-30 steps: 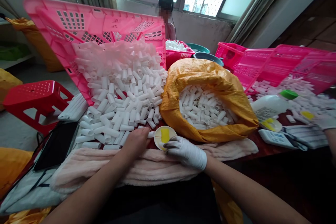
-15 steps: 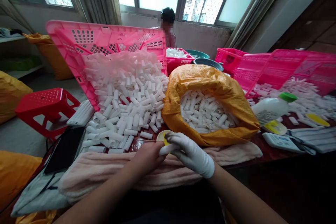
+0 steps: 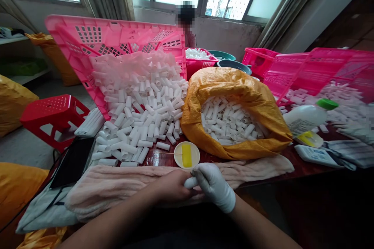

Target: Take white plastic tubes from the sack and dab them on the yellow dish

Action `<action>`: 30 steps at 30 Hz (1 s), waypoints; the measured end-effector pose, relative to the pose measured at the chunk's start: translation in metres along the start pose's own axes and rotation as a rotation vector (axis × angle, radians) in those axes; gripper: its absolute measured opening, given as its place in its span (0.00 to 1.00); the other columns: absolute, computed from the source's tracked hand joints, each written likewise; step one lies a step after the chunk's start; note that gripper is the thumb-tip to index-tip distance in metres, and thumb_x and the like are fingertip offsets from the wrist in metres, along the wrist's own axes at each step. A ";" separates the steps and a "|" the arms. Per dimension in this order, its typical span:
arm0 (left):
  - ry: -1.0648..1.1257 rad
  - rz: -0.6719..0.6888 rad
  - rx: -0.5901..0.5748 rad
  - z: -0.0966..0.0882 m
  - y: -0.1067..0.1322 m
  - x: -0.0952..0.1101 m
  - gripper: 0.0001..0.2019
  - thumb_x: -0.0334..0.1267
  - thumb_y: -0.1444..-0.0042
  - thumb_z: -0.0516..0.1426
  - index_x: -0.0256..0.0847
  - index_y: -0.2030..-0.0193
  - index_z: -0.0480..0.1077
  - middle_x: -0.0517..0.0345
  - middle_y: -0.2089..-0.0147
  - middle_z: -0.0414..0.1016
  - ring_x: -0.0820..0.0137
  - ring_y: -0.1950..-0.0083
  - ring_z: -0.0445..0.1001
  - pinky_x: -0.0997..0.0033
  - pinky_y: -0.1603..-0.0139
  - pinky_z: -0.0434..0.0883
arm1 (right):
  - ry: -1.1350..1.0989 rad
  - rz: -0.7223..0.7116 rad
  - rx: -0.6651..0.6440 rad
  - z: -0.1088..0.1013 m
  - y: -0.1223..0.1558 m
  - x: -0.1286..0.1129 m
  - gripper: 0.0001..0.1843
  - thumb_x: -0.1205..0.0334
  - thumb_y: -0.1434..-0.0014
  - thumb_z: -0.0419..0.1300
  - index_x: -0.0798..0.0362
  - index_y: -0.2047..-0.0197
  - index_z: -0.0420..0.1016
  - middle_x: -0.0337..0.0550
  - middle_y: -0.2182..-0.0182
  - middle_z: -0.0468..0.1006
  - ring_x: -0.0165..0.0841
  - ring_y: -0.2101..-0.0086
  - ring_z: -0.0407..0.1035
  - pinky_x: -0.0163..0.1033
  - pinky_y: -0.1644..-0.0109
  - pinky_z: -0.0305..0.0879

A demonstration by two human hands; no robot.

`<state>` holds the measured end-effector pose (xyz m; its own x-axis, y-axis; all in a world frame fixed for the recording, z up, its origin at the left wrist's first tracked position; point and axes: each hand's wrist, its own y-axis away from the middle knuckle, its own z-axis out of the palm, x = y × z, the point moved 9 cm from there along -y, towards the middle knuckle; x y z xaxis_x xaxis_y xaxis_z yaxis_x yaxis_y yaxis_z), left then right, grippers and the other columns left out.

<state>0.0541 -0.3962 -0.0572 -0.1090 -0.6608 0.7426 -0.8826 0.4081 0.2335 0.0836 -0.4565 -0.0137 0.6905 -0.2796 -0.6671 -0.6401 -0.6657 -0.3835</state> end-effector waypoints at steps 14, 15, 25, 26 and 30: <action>-0.003 0.047 -0.077 -0.037 0.006 0.001 0.15 0.43 0.47 0.53 0.45 0.52 0.67 0.59 0.58 0.74 0.70 0.59 0.71 0.75 0.59 0.66 | 0.111 0.106 0.146 -0.062 0.038 -0.009 0.09 0.57 0.42 0.51 0.50 0.68 0.70 0.41 0.74 0.74 0.32 0.73 0.69 0.35 0.69 0.65; -0.144 -0.035 0.063 -0.058 0.006 -0.012 0.15 0.40 0.45 0.51 0.46 0.51 0.66 0.57 0.58 0.74 0.69 0.59 0.71 0.74 0.59 0.66 | 0.131 0.245 0.231 -0.079 0.061 0.011 0.09 0.56 0.43 0.53 0.49 0.66 0.70 0.42 0.72 0.76 0.34 0.71 0.70 0.35 0.68 0.67; -0.648 -0.403 0.293 -0.117 -0.011 -0.086 0.16 0.32 0.50 0.48 0.47 0.57 0.70 0.53 0.64 0.76 0.62 0.62 0.74 0.69 0.67 0.65 | 0.432 0.852 0.431 -0.151 0.200 0.138 0.21 0.47 0.51 0.53 0.54 0.65 0.74 0.53 0.65 0.77 0.46 0.63 0.72 0.49 0.59 0.69; -0.596 -0.397 0.340 -0.121 -0.007 -0.083 0.17 0.32 0.50 0.47 0.47 0.55 0.69 0.54 0.65 0.75 0.64 0.64 0.73 0.70 0.67 0.64 | 0.419 0.764 0.469 -0.154 0.178 0.127 0.20 0.48 0.49 0.52 0.55 0.62 0.73 0.52 0.63 0.77 0.44 0.61 0.72 0.48 0.56 0.68; -0.129 -0.271 0.405 -0.118 0.011 -0.074 0.18 0.37 0.48 0.49 0.46 0.49 0.62 0.61 0.68 0.71 0.72 0.71 0.69 0.75 0.71 0.64 | 0.336 0.297 0.433 -0.145 0.047 0.077 0.14 0.57 0.42 0.50 0.53 0.58 0.71 0.47 0.61 0.76 0.37 0.59 0.70 0.42 0.52 0.65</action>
<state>0.1066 -0.2682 -0.0359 0.1158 -0.7923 0.5991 -0.9908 -0.0493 0.1263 0.1556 -0.6092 0.0097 0.4850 -0.6591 -0.5747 -0.8511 -0.2047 -0.4835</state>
